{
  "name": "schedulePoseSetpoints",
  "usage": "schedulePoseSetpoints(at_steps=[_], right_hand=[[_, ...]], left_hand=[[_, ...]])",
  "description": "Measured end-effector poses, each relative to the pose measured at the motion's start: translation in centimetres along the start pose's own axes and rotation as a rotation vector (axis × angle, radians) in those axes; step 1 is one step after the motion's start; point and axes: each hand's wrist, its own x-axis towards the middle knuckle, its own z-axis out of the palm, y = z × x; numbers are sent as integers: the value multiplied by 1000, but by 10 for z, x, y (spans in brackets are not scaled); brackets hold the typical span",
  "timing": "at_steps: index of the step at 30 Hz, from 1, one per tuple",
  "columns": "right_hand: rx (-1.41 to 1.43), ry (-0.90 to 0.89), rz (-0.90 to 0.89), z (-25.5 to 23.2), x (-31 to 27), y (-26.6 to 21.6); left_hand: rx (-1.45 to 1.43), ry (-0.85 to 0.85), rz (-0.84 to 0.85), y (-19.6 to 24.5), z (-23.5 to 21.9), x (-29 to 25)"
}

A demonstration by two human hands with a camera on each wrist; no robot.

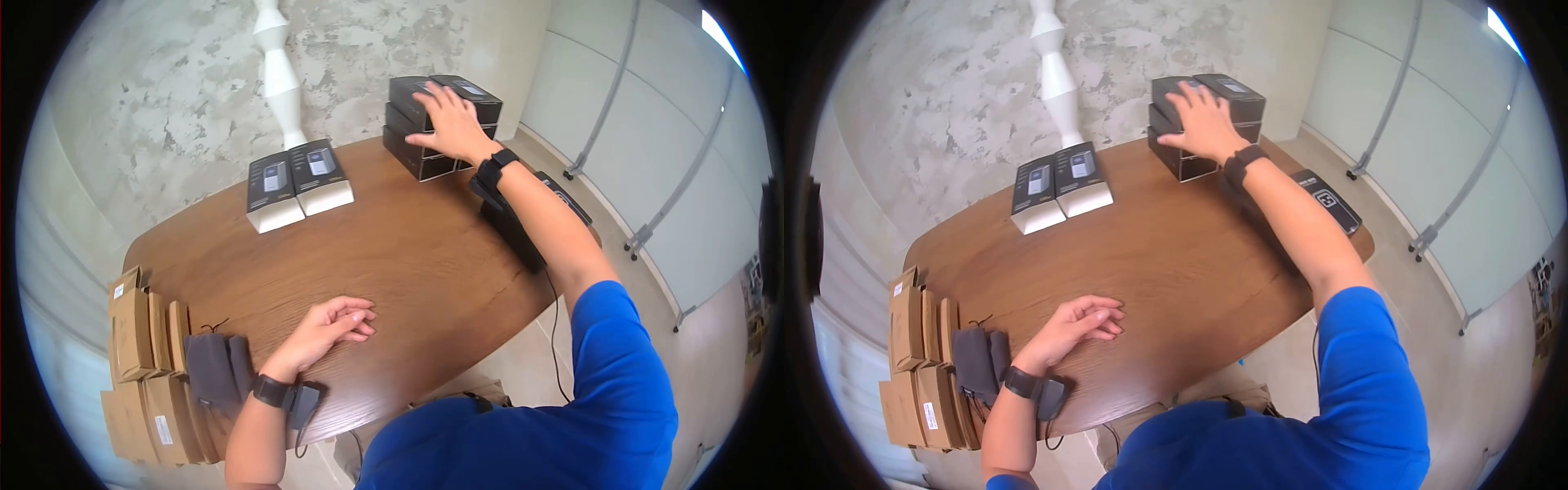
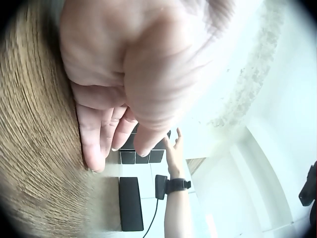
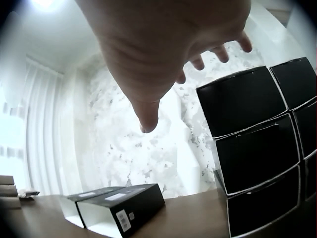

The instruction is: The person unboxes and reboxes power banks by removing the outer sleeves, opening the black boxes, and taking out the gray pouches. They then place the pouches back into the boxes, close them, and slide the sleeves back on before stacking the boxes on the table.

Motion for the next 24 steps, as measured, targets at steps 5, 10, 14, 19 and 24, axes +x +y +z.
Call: schedulePoseSetpoints(at_steps=[5, 10, 14, 19, 24], right_hand=[[24, -82, 460, 11, 33, -10], [-4, -184, 508, 26, 32, -1], [-28, -101, 459, 20, 20, 0], [-47, -98, 446, 7, 10, -3], [169, -90, 667, 12, 17, 2]], left_hand=[[-15, -16, 12, -4, -4, 2], [-15, -37, 24, -7, -5, 2], [-15, -43, 29, -11, -6, 6], [-5, -25, 32, -11, -6, 6], [9, -22, 34, -11, -5, 6]])
